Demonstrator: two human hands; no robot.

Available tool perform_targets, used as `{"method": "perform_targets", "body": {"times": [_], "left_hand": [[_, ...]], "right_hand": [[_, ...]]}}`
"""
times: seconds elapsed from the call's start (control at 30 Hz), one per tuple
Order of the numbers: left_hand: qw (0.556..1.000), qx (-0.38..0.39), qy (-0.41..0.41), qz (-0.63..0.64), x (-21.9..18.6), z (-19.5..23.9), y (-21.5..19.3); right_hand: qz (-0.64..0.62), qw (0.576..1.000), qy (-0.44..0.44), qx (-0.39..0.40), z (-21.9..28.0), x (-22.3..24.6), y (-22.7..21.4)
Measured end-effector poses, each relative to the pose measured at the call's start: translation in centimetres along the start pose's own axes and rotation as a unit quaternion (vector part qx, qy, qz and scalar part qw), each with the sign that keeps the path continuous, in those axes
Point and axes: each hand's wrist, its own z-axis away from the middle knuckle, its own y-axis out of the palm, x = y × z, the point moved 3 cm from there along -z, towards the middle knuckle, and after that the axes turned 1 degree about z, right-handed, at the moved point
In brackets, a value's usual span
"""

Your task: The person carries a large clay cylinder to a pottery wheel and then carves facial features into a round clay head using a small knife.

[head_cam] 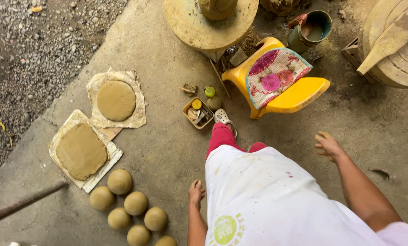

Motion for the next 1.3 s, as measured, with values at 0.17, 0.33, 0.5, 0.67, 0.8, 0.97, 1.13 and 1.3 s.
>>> {"method": "perform_targets", "body": {"times": [0.17,0.33,0.5,0.67,0.8,0.97,1.13,1.3], "left_hand": [[1.0,0.002,-0.021,-0.009,-5.2,2.1,-2.4],[0.998,-0.018,-0.04,-0.035,-13.3,2.0,-8.3],[0.987,-0.065,0.093,-0.11,-23.3,-1.0,-12.7],[0.971,-0.067,0.16,-0.167,-31.0,-3.7,-11.1],[0.964,-0.016,0.215,-0.156,-32.1,-3.9,-7.2],[0.989,0.046,0.096,-0.104,-28.5,-2.2,-5.4],[0.995,0.02,-0.014,-0.097,-25.2,0.7,-7.9],[0.992,0.021,-0.008,-0.125,-25.6,0.5,-8.6]], "right_hand": [[-0.137,0.99,-0.019,-0.006,-6.8,9.7,4.8],[-0.086,0.996,0.027,-0.027,-8.0,13.9,6.6],[-0.072,0.997,0.021,-0.013,-5.6,14.9,6.0],[-0.056,0.996,0.059,-0.044,-3.0,16.6,7.7],[-0.083,0.993,0.074,-0.032,-2.2,18.3,7.9],[-0.089,0.992,0.092,-0.015,-3.6,18.5,7.7],[-0.082,0.992,0.093,-0.015,-4.5,17.6,7.1],[-0.037,0.996,0.077,-0.012,-5.4,17.4,7.4]]}}
